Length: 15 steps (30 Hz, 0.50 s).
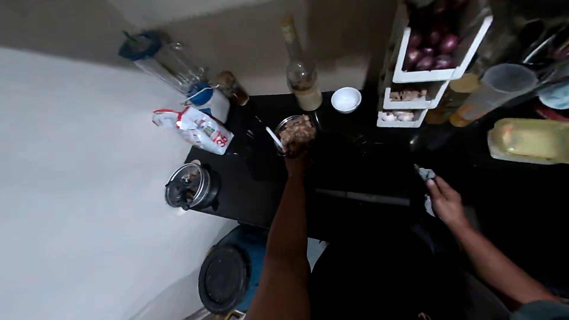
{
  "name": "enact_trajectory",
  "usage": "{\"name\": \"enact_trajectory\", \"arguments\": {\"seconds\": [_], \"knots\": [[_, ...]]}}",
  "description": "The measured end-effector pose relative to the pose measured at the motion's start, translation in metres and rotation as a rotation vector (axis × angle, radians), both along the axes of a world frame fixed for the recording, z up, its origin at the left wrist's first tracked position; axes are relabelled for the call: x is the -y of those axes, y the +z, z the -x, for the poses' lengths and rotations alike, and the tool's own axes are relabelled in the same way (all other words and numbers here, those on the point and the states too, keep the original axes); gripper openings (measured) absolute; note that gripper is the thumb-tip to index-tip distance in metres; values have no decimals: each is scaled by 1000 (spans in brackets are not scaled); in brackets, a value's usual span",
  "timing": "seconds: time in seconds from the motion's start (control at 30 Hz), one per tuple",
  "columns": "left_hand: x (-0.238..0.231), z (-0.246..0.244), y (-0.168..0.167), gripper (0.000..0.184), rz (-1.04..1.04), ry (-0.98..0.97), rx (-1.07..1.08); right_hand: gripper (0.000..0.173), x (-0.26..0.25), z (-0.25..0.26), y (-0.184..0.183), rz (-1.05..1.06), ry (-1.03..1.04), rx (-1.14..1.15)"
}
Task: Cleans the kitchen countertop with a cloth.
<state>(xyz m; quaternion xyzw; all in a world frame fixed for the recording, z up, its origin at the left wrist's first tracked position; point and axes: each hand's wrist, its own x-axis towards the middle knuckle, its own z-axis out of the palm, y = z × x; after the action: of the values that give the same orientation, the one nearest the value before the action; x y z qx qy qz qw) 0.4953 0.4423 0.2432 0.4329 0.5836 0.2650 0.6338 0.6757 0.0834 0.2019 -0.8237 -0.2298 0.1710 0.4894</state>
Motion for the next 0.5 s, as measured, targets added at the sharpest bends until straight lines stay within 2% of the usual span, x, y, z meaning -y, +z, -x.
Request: {"name": "enact_trajectory", "arguments": {"seconds": [0.17, 0.27, 0.33, 0.5], "knots": [[0, -21, 4, 59, 86, 124, 80, 47, 7, 8, -27, -2, 121, 291], [-6, -31, -3, 77, 86, 194, 24, 49, 5, 8, -32, 24, 144, 381], [-10, -34, -7, 82, 62, 215, 30, 50, 6, 7, -32, 30, 153, 388], [-10, -23, -5, 61, 46, 245, 153, 49, 7, 7, -34, 17, 143, 414]]}}
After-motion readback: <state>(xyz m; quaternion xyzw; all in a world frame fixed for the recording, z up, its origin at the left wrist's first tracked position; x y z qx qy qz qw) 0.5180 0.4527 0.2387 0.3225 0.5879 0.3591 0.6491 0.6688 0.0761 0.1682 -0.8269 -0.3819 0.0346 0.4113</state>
